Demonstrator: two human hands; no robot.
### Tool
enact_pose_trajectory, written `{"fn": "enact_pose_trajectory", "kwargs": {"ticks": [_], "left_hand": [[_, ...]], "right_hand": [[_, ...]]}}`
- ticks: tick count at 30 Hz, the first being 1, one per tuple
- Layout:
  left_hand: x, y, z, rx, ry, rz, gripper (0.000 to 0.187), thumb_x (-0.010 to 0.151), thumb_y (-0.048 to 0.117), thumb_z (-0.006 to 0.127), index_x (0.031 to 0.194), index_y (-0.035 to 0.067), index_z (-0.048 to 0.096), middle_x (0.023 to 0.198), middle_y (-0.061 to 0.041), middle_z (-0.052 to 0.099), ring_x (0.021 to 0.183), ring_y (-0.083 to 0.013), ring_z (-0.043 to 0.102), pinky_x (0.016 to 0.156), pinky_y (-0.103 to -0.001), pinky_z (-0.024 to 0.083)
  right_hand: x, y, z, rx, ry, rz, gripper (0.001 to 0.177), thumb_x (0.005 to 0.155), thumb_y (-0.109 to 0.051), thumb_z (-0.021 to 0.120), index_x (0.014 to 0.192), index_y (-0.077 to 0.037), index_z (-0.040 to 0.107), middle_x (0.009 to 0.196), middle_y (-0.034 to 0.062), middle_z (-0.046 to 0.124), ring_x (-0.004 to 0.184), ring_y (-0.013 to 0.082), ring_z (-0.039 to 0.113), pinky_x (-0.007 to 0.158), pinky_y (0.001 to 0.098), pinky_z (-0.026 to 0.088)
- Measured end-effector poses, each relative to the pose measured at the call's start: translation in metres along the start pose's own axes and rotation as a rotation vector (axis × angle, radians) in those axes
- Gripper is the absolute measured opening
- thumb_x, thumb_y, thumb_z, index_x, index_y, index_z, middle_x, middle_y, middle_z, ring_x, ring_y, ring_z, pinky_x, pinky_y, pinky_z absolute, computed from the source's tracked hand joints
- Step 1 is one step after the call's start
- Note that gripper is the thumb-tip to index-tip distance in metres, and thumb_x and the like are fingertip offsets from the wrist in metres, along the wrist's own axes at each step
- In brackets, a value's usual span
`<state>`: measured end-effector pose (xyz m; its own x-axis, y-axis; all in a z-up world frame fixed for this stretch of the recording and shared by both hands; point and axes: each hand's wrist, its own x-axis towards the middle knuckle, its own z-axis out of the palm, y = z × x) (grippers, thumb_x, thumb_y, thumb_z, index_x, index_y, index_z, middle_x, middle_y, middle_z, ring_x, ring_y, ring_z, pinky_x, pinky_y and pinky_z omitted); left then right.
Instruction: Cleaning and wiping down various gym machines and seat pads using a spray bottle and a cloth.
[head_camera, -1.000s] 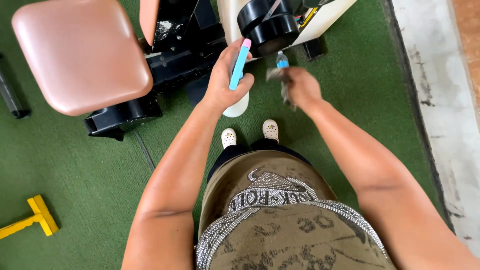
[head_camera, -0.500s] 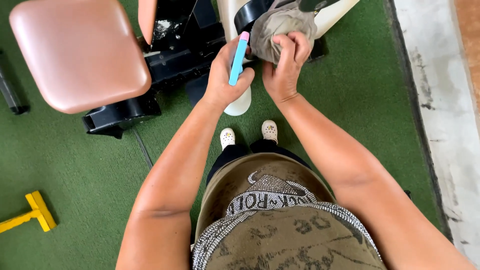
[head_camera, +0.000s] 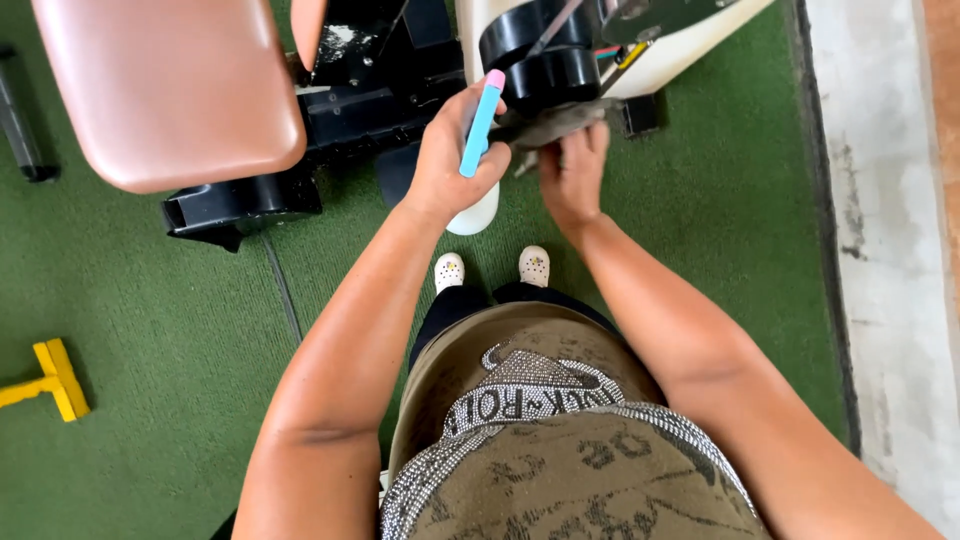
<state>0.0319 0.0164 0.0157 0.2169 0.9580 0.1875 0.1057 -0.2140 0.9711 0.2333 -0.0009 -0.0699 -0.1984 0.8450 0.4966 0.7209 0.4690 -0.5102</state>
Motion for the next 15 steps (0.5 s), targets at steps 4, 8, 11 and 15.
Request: {"fn": "enact_pose_trajectory", "kwargs": {"ticks": [4, 8, 11, 15], "left_hand": [[-0.004, -0.002, 0.008, 0.071, 0.063, 0.051, 0.057, 0.08, 0.002, 0.066, 0.136, 0.0, 0.057, 0.114, -0.006, 0.066, 0.104, -0.0172, 0.065, 0.098, -0.031, 0.053], [-0.007, -0.012, 0.014, 0.106, 0.114, 0.132, 0.063, 0.081, 0.002, 0.068, 0.142, -0.002, 0.052, 0.12, -0.009, 0.066, 0.114, -0.0178, 0.065, 0.105, -0.031, 0.05], [-0.003, 0.042, 0.014, 0.045, 0.025, -0.418, 0.055, 0.084, 0.004, 0.064, 0.139, -0.002, 0.059, 0.105, -0.014, 0.063, 0.089, -0.0242, 0.056, 0.087, -0.035, 0.05], [-0.006, -0.006, 0.021, -0.05, 0.087, -0.009, 0.07, 0.083, 0.002, 0.065, 0.151, 0.0, 0.048, 0.119, -0.007, 0.065, 0.113, -0.0153, 0.062, 0.105, -0.03, 0.05]], "right_hand": [[0.015, -0.019, -0.015, 0.109, 0.256, 0.125, 0.037, 0.089, 0.008, 0.061, 0.122, -0.01, 0.061, 0.123, 0.0147, 0.057, 0.118, 0.038, 0.053, 0.106, 0.0487, 0.046], [0.028, -0.033, -0.015, 0.148, 0.201, -0.039, 0.041, 0.084, 0.006, 0.066, 0.123, -0.005, 0.057, 0.12, 0.0176, 0.052, 0.115, 0.0403, 0.049, 0.104, 0.05, 0.043], [0.01, -0.013, -0.003, 0.173, -0.025, -0.146, 0.036, 0.089, -0.001, 0.073, 0.122, -0.003, 0.059, 0.125, 0.0216, 0.052, 0.118, 0.0436, 0.048, 0.103, 0.0511, 0.042], [0.006, 0.041, -0.021, 0.142, 0.006, -0.018, 0.035, 0.081, 0.006, 0.065, 0.114, -0.005, 0.063, 0.121, 0.02, 0.054, 0.116, 0.0412, 0.051, 0.101, 0.0495, 0.045]]}}
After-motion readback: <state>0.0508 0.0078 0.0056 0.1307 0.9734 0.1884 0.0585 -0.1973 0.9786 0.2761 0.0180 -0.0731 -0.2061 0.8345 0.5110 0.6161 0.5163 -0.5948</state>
